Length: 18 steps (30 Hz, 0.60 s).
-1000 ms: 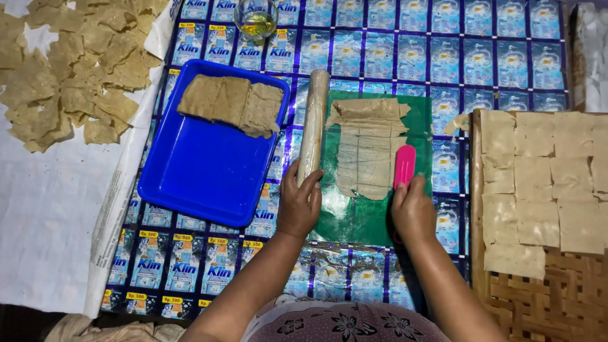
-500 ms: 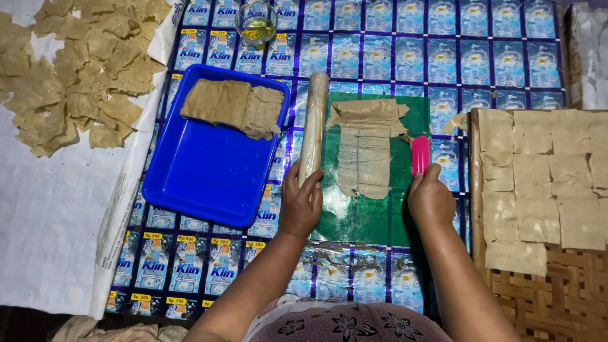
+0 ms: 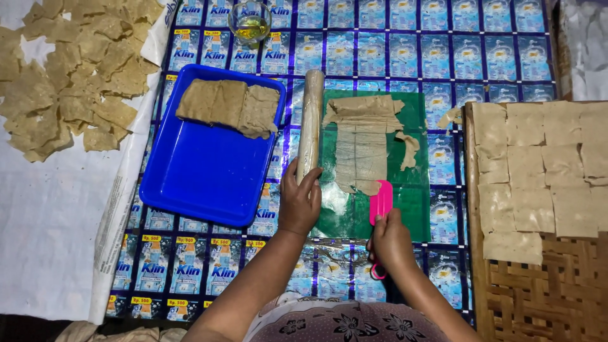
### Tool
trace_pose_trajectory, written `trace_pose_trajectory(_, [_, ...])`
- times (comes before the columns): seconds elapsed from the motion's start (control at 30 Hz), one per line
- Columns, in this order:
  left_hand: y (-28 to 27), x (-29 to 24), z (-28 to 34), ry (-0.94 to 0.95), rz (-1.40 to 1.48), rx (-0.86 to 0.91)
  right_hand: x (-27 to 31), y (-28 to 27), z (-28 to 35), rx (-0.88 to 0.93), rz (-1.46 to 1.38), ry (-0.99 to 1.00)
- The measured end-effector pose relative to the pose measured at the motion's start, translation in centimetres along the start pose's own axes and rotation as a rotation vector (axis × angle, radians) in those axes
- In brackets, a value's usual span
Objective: Flattening thin food sheets using a rolling pin and spatula, then arranging them on a tray.
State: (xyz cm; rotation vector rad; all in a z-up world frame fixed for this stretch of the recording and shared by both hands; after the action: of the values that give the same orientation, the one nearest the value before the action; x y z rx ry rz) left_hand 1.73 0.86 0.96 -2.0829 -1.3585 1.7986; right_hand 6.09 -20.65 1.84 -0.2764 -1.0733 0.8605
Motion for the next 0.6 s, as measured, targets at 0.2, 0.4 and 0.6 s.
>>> trace_pose_trajectory(0.2, [-0.1, -0.2, -0.2, 0.006, -0.010, -0.010, -4.3, 5.5, -3.0, -0.213, 0.264, -0.387])
trace_pose_trajectory(0.4, [-0.1, -0.1, -0.2, 0.004, -0.006, -0.006, 6.6, 3.0, -2.4, 0.095, 0.083, -0.082])
trace_pose_trajectory(0.6, [-0.2, 0.0, -0.3, -0.012, -0.001, 0.005, 9.2, -1.3, -11.5, -0.243, 0.740, -0.631])
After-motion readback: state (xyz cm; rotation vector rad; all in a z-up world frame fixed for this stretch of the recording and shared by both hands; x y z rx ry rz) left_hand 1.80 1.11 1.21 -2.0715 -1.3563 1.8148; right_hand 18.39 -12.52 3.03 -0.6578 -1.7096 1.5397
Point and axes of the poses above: each hand's wrist, its own z-axis away from the middle knuckle, its own y-axis out of the palm, x = y × z, the point moved 2 cm from there along -z, towards the middle knuckle, and after that the axes turned 7 degrees about z, right-handed, at the moved point
